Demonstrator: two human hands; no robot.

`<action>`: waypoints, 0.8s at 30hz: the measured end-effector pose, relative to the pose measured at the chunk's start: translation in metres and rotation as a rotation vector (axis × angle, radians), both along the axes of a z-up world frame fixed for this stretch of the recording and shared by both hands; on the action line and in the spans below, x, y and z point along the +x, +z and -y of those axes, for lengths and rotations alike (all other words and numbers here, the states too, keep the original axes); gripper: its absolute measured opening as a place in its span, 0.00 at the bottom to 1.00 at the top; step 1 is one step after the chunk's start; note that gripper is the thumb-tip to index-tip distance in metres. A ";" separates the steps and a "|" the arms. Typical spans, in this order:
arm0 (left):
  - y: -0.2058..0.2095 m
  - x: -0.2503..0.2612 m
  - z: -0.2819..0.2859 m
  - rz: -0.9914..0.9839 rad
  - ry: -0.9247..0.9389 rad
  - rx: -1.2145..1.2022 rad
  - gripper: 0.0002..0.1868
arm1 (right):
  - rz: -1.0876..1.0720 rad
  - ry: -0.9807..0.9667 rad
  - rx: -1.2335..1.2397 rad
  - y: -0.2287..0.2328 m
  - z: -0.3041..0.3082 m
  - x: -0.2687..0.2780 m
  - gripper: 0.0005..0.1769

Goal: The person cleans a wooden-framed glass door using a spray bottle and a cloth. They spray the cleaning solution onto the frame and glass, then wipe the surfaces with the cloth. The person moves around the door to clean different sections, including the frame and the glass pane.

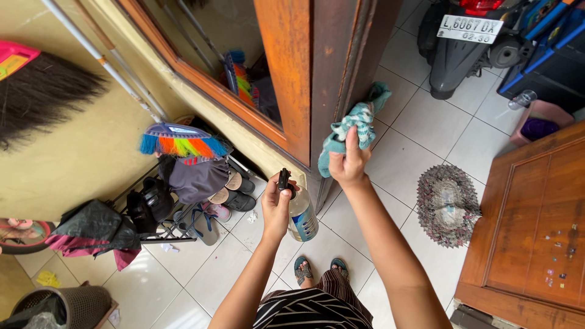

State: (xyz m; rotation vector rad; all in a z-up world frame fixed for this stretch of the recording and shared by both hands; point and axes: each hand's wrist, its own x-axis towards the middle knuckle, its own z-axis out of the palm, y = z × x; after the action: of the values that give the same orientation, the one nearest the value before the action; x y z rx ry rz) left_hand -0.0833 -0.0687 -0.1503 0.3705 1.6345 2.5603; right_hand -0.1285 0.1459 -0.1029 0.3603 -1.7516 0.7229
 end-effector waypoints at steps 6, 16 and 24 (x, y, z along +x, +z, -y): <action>0.000 -0.006 -0.010 0.004 -0.012 -0.004 0.28 | 0.173 -0.161 -0.212 -0.114 0.003 -0.002 0.40; 0.001 0.009 -0.007 0.035 -0.005 -0.002 0.28 | 0.611 -0.111 -0.627 -0.109 0.040 0.037 0.33; 0.015 0.014 -0.003 -0.022 0.045 -0.044 0.28 | 0.241 -0.088 -0.368 0.051 0.041 0.017 0.30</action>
State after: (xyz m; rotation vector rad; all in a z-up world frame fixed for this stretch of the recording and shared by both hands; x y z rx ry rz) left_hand -0.0690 -0.0657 -0.1355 0.3635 1.7231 2.5566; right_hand -0.1114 0.1053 -0.0523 -0.0562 -1.7980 1.0359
